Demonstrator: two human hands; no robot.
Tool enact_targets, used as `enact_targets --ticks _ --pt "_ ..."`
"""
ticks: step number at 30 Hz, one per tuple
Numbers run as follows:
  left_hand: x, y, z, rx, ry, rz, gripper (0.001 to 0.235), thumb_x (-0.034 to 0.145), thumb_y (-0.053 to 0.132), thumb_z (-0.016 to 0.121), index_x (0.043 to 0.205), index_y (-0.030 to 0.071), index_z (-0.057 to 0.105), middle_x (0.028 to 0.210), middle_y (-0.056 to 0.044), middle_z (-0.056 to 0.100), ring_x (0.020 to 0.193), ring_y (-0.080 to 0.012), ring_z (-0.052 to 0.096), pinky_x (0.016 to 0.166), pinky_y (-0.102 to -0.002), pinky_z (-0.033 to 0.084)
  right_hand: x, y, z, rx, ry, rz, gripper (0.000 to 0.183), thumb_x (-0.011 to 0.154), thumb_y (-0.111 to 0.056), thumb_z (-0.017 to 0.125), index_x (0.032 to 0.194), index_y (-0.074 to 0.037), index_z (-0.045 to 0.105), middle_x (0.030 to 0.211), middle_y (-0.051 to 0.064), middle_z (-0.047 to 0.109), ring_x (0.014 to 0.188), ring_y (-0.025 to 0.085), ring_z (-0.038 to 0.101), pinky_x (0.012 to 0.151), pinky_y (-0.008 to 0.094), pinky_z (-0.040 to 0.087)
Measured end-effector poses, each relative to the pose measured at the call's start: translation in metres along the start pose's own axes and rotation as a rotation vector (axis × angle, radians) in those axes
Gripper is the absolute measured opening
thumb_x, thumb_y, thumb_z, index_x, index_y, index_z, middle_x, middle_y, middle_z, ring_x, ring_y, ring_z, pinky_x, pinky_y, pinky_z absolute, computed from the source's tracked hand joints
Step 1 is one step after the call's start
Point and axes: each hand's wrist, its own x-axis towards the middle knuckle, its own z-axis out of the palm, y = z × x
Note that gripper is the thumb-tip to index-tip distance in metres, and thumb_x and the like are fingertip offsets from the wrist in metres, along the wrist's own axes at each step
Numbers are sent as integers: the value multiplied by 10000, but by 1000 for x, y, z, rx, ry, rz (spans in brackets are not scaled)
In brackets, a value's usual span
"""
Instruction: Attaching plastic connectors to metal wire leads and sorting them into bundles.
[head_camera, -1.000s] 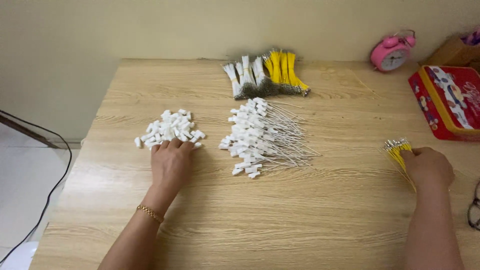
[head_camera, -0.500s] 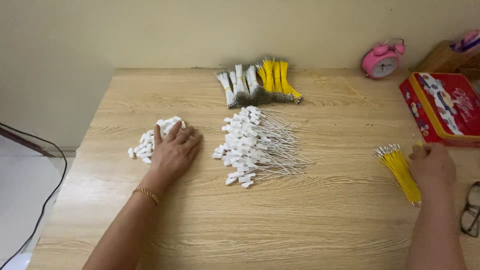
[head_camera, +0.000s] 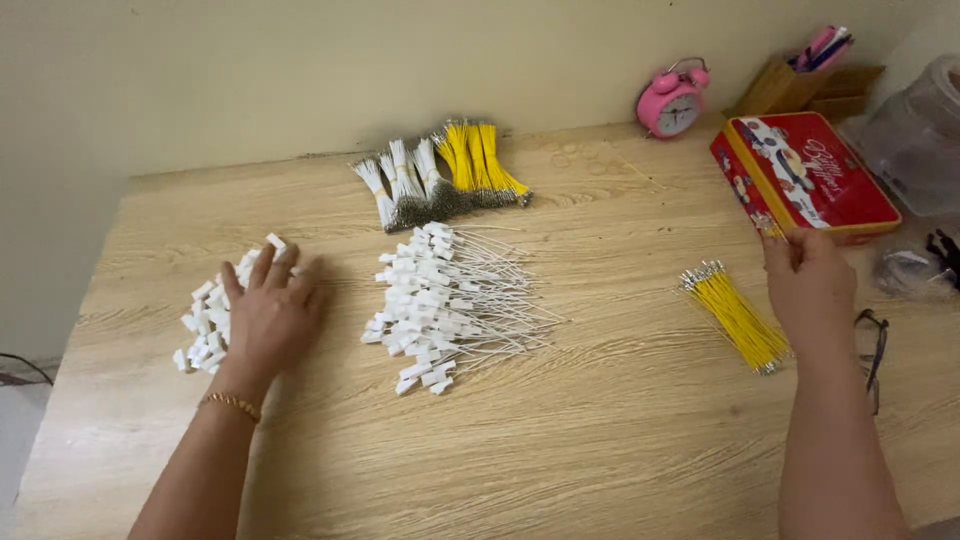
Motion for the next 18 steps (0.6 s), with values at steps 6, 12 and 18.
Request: enact_targets --ticks 6,12,18 --pt "-27 54 -53 -673 208 163 209 900 179 738 1086 84 738 1059 -117 736 996 -330 692 906 -484 546 -18 -20 9 93 -93 -164 293 1139 -262 620 1175 26 661 1000 162 701 880 244 653 771 392 502" --pt "-44 109 -75 -830 139 125 130 886 185 776 983 98 777 853 -116 714 742 -300 687 677 -415 558 -82 -97 13 170 -187 -312 223 1108 -213 654 1065 5 668 899 79 613 754 154 569 671 335 474" --pt "-32 146 -70 -613 374 184 275 842 216 800 1099 127 754 929 -82 666 867 -274 646 784 -435 503 -118 -140 20 291 -422 -216 201 983 -237 694 1042 -45 688 789 33 628 666 119 543 568 296 468"
